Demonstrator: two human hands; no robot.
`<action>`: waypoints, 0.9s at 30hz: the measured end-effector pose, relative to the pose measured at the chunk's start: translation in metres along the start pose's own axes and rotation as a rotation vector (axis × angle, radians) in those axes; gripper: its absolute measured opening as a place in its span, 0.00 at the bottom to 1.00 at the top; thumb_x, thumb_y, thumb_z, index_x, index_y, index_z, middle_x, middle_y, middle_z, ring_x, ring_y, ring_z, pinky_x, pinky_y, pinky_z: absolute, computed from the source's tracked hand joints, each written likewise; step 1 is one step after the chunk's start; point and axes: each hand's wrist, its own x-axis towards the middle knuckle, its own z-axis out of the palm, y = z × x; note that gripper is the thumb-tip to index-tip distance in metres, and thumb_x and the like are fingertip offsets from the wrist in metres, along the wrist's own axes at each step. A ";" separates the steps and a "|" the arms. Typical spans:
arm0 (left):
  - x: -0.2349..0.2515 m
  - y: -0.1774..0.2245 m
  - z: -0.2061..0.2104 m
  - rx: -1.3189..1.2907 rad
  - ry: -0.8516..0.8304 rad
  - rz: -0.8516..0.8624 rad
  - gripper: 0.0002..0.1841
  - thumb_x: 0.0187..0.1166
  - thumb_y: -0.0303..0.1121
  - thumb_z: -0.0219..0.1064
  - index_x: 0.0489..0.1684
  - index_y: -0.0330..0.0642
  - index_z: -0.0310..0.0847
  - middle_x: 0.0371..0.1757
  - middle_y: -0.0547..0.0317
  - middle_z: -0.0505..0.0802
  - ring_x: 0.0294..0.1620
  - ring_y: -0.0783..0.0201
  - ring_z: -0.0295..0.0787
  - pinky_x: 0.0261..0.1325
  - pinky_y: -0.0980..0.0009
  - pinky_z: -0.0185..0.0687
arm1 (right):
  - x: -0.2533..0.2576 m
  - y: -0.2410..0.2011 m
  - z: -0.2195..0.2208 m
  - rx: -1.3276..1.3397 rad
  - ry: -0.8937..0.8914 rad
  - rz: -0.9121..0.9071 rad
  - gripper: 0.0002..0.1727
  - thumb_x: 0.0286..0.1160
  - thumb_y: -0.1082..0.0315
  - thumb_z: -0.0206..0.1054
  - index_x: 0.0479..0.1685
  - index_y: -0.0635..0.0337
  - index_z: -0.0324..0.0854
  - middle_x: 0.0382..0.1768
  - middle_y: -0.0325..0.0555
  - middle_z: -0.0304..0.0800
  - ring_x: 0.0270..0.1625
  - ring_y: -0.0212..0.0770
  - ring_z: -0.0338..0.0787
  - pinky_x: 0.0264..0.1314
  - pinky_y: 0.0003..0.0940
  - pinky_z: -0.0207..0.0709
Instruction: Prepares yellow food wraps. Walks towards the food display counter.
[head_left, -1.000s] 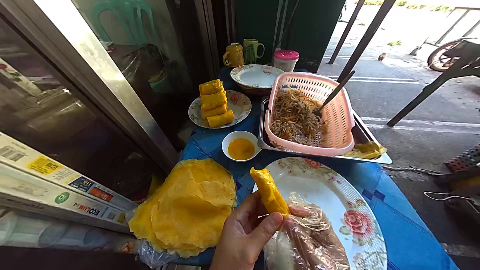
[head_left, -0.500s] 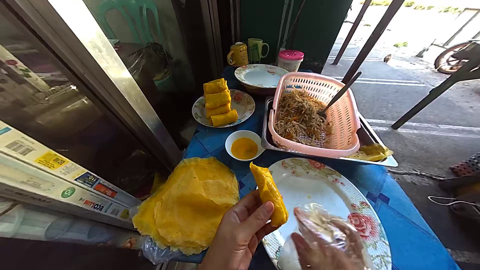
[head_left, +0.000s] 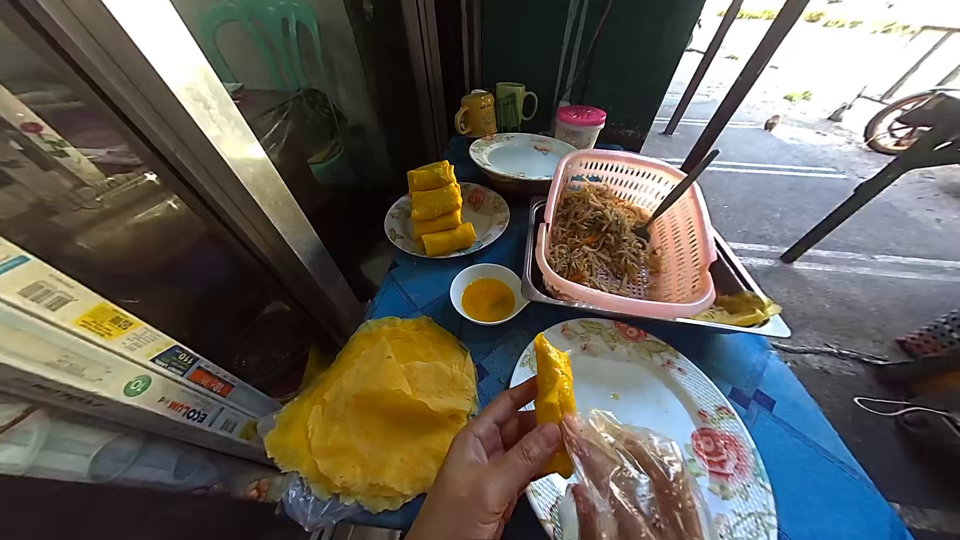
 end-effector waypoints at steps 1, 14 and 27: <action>0.000 -0.001 -0.001 0.011 0.004 -0.001 0.27 0.83 0.23 0.64 0.82 0.29 0.64 0.59 0.47 0.92 0.57 0.56 0.94 0.66 0.60 0.88 | 0.000 0.001 -0.002 0.018 0.017 0.004 0.14 0.81 0.66 0.64 0.52 0.61 0.94 0.55 0.55 0.94 0.70 0.35 0.83 0.82 0.23 0.64; -0.001 -0.007 0.006 0.081 0.007 0.020 0.29 0.82 0.24 0.66 0.83 0.29 0.65 0.62 0.47 0.91 0.58 0.58 0.93 0.66 0.61 0.88 | 0.011 0.003 -0.021 -0.130 -0.079 0.051 0.16 0.79 0.73 0.59 0.54 0.67 0.92 0.53 0.62 0.94 0.61 0.52 0.90 0.74 0.40 0.75; 0.002 -0.017 0.015 0.211 0.017 0.128 0.29 0.83 0.24 0.66 0.84 0.28 0.64 0.60 0.48 0.92 0.57 0.59 0.93 0.64 0.63 0.90 | 0.004 -0.001 -0.012 -0.086 -0.062 0.078 0.16 0.80 0.75 0.61 0.60 0.69 0.88 0.55 0.63 0.91 0.62 0.45 0.90 0.73 0.33 0.79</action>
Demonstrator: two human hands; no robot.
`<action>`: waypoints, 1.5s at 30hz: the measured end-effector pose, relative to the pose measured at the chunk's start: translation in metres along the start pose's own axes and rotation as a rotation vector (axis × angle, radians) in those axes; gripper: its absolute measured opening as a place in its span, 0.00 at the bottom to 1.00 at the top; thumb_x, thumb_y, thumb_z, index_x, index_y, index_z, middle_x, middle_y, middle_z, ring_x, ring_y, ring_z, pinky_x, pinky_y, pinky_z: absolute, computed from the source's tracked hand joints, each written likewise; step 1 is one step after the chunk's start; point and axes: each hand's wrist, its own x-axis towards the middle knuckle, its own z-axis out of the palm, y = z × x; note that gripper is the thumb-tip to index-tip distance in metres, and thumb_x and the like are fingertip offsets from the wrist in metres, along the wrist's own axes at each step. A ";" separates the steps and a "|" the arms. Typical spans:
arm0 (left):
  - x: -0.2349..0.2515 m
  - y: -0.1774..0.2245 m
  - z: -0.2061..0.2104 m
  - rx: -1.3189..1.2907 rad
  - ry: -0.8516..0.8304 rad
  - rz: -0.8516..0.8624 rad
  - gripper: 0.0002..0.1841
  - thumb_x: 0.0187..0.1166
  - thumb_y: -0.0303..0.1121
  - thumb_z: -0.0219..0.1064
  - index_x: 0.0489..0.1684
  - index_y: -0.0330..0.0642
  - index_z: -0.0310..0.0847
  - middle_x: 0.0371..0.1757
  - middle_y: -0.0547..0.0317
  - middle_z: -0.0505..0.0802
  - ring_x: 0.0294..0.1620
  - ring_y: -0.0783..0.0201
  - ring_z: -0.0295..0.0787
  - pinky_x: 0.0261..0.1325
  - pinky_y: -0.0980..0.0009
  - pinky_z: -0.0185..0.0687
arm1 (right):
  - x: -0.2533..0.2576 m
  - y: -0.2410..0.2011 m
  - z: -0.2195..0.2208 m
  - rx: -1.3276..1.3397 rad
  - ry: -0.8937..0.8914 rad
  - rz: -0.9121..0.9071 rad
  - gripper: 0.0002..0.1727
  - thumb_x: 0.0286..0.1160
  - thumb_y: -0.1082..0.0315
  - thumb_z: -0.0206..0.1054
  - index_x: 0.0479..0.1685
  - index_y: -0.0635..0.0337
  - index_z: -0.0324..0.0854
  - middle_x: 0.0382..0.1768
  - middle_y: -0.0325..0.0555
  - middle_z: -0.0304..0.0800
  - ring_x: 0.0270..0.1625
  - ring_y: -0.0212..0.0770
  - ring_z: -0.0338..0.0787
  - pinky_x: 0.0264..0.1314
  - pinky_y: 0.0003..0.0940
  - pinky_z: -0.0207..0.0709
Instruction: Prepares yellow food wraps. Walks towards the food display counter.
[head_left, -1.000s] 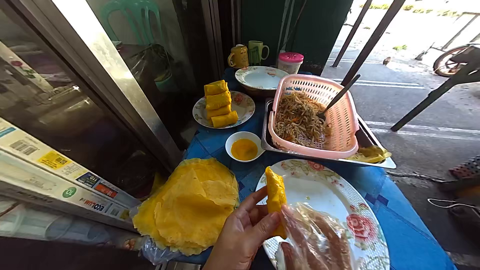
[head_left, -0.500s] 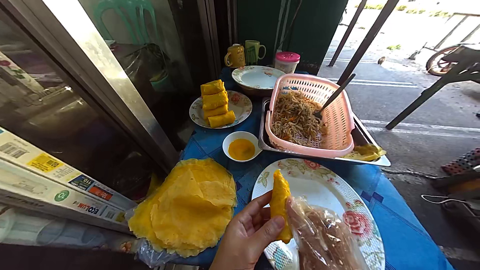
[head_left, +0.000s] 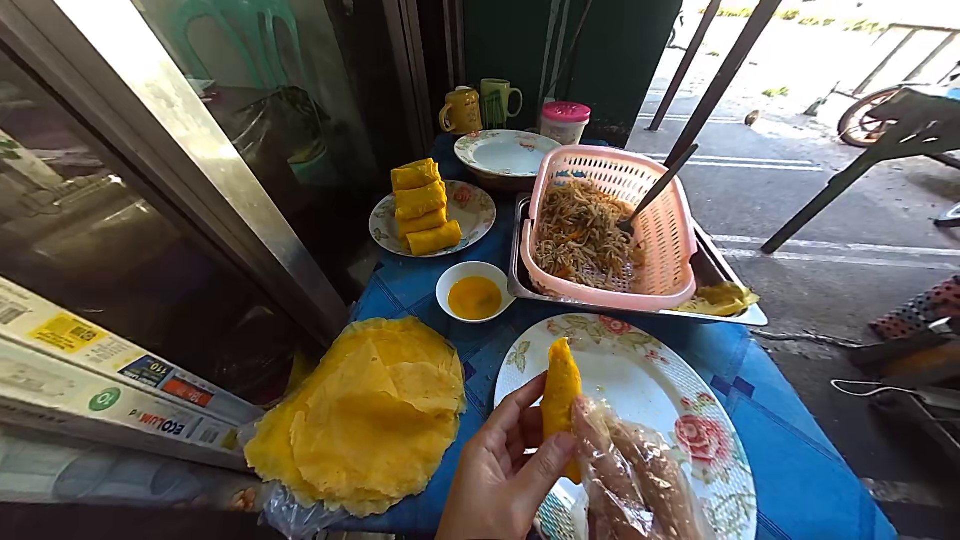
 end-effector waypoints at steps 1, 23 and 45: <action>0.000 0.000 0.000 -0.064 -0.019 -0.036 0.28 0.84 0.24 0.63 0.84 0.28 0.63 0.61 0.47 0.91 0.58 0.58 0.92 0.65 0.61 0.89 | -0.002 0.001 -0.001 0.023 0.009 0.015 0.16 0.79 0.75 0.61 0.60 0.71 0.88 0.55 0.65 0.91 0.63 0.45 0.89 0.73 0.32 0.78; 0.002 0.005 -0.017 -0.230 -0.343 -0.179 0.25 0.90 0.27 0.52 0.86 0.33 0.61 0.65 0.50 0.89 0.60 0.59 0.91 0.69 0.59 0.85 | 0.024 0.030 -0.034 0.497 -0.103 0.061 0.13 0.77 0.70 0.71 0.57 0.47 0.92 0.73 0.50 0.82 0.80 0.42 0.77 0.82 0.40 0.73; 0.008 0.011 -0.023 -0.095 -0.313 -0.206 0.20 0.81 0.24 0.67 0.72 0.37 0.74 0.54 0.49 0.95 0.52 0.55 0.96 0.61 0.59 0.92 | 0.032 0.050 -0.048 0.727 -0.380 0.224 0.14 0.67 0.76 0.77 0.53 0.64 0.91 0.51 0.41 0.97 0.57 0.32 0.94 0.66 0.31 0.87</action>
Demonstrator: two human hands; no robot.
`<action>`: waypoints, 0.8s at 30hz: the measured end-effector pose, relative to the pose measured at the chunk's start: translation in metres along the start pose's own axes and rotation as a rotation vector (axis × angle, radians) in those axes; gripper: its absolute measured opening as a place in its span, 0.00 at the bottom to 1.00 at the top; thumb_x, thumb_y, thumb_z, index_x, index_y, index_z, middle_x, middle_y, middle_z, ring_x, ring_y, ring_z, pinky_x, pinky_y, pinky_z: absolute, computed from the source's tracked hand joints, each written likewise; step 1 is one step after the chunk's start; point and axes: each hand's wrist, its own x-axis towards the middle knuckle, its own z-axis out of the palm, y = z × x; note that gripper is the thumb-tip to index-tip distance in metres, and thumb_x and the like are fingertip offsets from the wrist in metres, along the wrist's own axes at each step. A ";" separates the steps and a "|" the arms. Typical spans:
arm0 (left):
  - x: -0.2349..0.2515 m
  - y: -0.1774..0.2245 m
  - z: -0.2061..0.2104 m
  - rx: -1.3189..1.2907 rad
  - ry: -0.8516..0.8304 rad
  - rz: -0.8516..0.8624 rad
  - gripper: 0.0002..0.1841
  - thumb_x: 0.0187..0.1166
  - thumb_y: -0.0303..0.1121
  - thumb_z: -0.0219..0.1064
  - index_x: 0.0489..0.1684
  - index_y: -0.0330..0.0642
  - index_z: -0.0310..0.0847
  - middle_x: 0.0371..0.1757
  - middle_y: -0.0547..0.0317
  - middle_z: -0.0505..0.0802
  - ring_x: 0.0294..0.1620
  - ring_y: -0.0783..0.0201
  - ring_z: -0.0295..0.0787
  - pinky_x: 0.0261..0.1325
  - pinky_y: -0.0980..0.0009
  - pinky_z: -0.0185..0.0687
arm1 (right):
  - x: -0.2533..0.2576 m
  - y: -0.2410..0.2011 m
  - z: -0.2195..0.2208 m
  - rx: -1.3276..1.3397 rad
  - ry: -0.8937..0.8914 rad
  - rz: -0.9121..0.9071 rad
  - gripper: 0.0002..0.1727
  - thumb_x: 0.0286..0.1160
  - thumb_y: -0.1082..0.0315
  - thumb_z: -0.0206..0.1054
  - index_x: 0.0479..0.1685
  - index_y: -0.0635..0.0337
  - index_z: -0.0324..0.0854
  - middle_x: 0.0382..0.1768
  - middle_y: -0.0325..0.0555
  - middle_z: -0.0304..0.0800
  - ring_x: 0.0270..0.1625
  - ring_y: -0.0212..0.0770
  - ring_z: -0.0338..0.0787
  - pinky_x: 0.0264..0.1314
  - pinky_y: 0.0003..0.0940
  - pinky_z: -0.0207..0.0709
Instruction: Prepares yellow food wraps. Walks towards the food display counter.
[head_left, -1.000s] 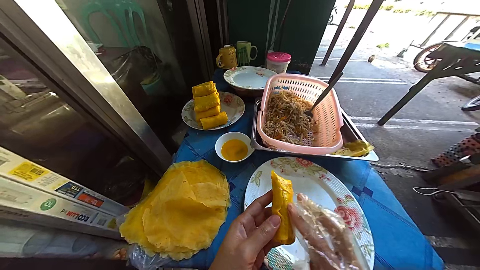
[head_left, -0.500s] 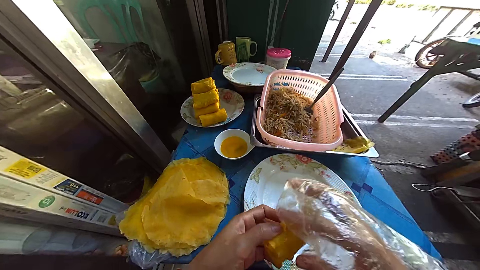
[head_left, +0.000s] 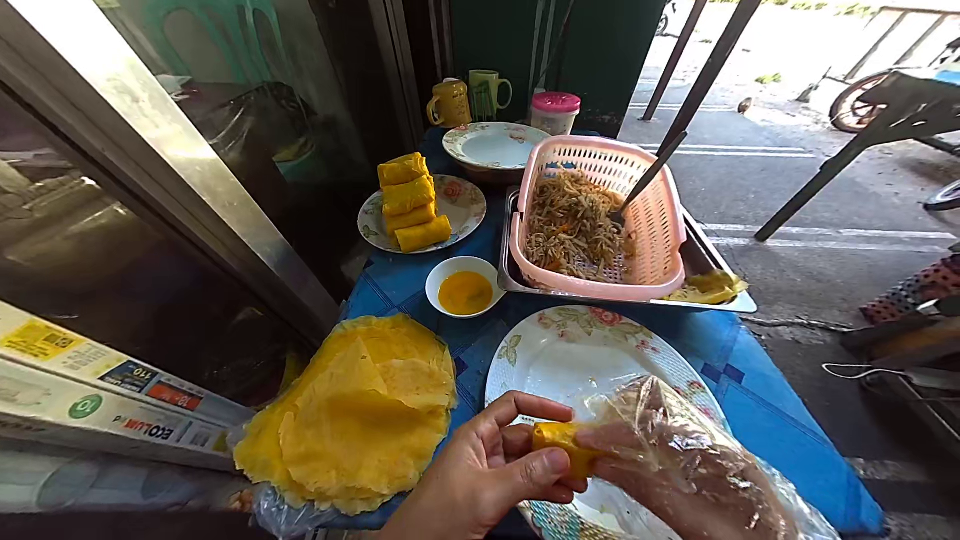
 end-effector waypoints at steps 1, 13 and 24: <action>0.000 0.000 0.001 -0.005 0.005 -0.002 0.20 0.82 0.24 0.67 0.72 0.37 0.74 0.54 0.49 0.95 0.52 0.55 0.96 0.60 0.59 0.92 | 0.001 0.001 -0.001 0.012 0.006 -0.001 0.13 0.66 0.76 0.77 0.51 0.63 0.91 0.49 0.39 0.97 0.56 0.31 0.94 0.65 0.31 0.87; -0.004 -0.004 0.001 0.061 -0.001 0.049 0.24 0.79 0.20 0.68 0.74 0.34 0.71 0.57 0.50 0.94 0.53 0.56 0.96 0.61 0.60 0.92 | 0.008 0.002 -0.004 0.064 -0.075 0.037 0.13 0.70 0.74 0.73 0.53 0.56 0.92 0.53 0.35 0.93 0.61 0.29 0.88 0.66 0.27 0.83; -0.009 0.000 0.004 0.089 -0.007 0.010 0.20 0.78 0.19 0.68 0.69 0.33 0.74 0.53 0.53 0.96 0.50 0.58 0.97 0.58 0.61 0.94 | 0.005 -0.006 -0.004 0.112 -0.220 0.083 0.19 0.73 0.78 0.68 0.63 0.63 0.88 0.60 0.38 0.93 0.65 0.27 0.88 0.71 0.26 0.81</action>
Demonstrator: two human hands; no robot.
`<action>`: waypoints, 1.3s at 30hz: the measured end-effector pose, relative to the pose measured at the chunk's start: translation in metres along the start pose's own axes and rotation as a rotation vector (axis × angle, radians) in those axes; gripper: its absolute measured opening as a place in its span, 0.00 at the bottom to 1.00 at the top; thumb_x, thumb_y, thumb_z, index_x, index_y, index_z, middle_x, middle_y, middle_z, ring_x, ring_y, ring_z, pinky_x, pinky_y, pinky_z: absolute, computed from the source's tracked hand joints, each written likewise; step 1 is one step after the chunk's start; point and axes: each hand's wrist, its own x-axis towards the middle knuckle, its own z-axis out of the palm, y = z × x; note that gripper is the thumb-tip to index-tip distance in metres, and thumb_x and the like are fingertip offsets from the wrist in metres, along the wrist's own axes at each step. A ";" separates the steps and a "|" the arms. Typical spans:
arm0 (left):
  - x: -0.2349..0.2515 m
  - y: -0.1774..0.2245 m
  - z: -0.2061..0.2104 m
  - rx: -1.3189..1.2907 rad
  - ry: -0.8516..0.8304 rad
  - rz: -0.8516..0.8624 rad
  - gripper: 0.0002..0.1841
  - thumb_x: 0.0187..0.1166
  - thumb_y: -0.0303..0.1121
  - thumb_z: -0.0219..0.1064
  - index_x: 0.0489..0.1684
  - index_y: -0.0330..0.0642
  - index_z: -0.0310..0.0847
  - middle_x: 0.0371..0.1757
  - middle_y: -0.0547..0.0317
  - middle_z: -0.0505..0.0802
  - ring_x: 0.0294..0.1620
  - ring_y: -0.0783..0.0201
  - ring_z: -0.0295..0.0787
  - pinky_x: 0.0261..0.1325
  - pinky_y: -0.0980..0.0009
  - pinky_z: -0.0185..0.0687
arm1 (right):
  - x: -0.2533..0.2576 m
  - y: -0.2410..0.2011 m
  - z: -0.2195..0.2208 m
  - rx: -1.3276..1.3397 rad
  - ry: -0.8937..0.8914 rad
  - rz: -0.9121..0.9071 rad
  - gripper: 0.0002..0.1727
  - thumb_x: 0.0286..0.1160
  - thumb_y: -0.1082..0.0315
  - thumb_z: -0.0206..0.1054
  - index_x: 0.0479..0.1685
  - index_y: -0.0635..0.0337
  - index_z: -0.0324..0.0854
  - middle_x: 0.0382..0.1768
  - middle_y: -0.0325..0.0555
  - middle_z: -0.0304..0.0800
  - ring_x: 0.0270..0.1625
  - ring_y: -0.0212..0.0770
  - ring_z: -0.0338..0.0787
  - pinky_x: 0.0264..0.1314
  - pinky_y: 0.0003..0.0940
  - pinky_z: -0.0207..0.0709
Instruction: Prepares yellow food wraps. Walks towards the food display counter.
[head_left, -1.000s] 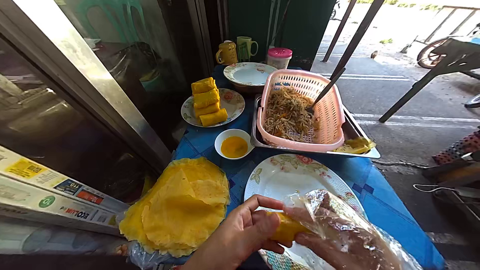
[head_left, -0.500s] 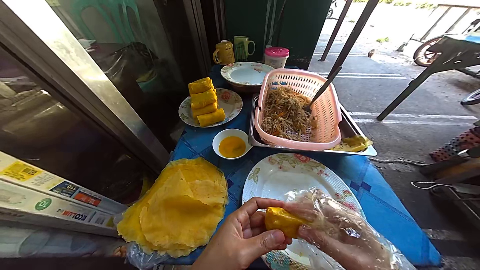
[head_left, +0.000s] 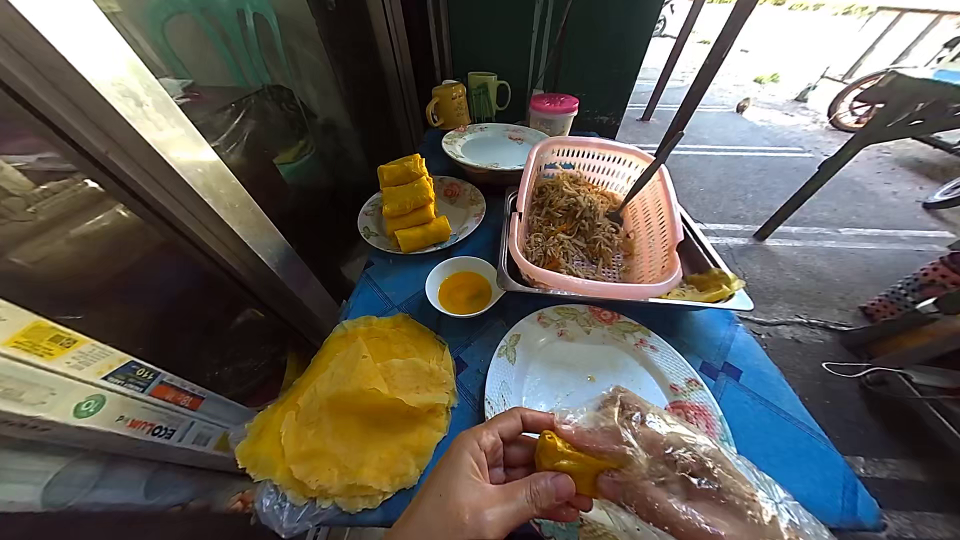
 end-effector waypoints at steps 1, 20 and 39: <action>0.000 0.000 0.000 -0.010 -0.003 -0.007 0.20 0.78 0.19 0.68 0.69 0.33 0.74 0.53 0.52 0.96 0.50 0.57 0.97 0.58 0.61 0.94 | 0.000 0.001 -0.001 -0.029 0.001 -0.022 0.18 0.72 0.77 0.68 0.62 0.62 0.89 0.59 0.37 0.93 0.64 0.27 0.87 0.70 0.25 0.81; 0.004 -0.003 0.000 -0.060 0.030 -0.123 0.18 0.80 0.20 0.66 0.69 0.34 0.78 0.54 0.52 0.96 0.50 0.57 0.97 0.59 0.61 0.94 | -0.005 0.006 -0.002 -0.153 0.018 -0.114 0.14 0.78 0.74 0.68 0.59 0.60 0.91 0.58 0.38 0.95 0.65 0.27 0.88 0.74 0.28 0.80; 0.001 0.002 -0.004 -0.167 0.075 -0.077 0.13 0.86 0.27 0.62 0.65 0.40 0.81 0.51 0.48 0.96 0.49 0.55 0.97 0.57 0.59 0.94 | -0.009 0.006 -0.030 -0.092 0.068 -0.085 0.22 0.73 0.64 0.73 0.68 0.48 0.84 0.67 0.34 0.88 0.71 0.32 0.84 0.74 0.33 0.80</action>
